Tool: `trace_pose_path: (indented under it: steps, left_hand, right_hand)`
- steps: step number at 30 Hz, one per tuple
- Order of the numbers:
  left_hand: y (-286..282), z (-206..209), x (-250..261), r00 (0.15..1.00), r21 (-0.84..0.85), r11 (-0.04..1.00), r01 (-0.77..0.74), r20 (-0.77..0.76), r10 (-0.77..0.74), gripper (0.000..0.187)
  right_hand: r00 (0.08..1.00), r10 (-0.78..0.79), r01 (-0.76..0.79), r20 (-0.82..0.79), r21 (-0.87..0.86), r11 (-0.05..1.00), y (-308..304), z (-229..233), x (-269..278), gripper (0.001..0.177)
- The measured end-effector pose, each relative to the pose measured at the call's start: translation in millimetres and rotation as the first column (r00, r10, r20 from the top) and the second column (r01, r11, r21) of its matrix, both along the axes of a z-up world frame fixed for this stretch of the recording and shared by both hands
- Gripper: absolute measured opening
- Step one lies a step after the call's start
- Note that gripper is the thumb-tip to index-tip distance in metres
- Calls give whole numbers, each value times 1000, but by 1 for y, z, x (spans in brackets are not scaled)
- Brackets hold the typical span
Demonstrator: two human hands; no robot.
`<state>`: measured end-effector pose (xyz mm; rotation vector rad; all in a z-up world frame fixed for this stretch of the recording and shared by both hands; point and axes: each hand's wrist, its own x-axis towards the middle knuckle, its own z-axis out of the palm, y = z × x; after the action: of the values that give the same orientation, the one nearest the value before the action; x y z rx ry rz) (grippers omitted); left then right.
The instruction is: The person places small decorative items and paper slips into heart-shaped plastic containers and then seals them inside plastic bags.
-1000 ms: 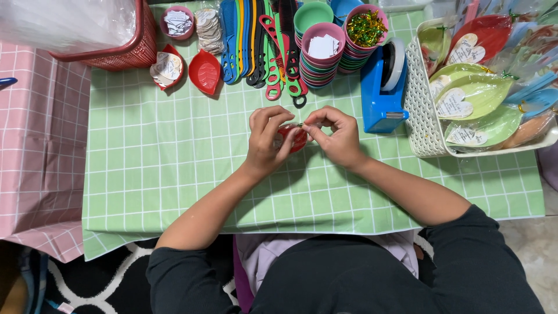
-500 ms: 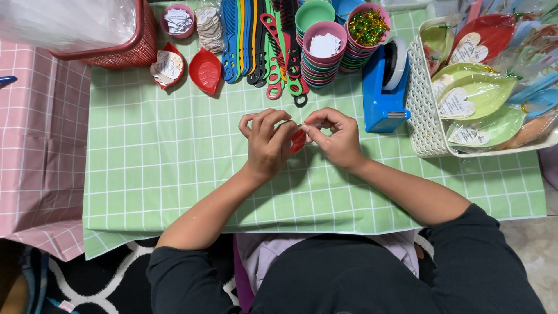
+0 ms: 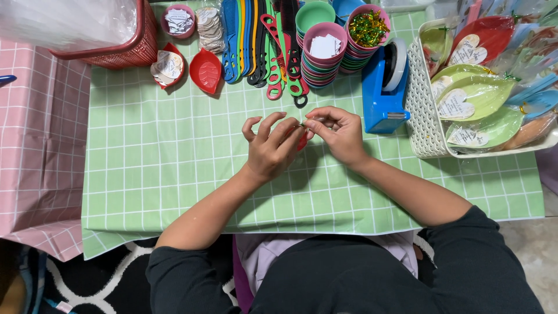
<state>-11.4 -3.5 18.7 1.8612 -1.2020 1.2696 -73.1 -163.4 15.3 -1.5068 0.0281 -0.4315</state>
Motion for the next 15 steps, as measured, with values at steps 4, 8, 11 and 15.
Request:
trace_pose_path:
  steps: [4,8,11,15]
  left_hand:
    - [-2,10,-3,997,15,999,-36,74,35,6]
    - [-4,0,-4,988,41,995,-93,128,87,7]
    - [-4,-2,-6,993,69,996,-51,112,43,6]
    - [2,5,-5,995,65,993,103,-11,-102,7]
  right_hand:
    - [1000,-11,10,-15,-49,999,-3,-2,1,11]
    - [1000,-13,12,-26,-25,1000,-4,-8,1,12]
    - [1000,-10,10,-1,-32,999,-5,-12,4,13]
    - [997,-7,19,77,-157,987,-6,4,2,11]
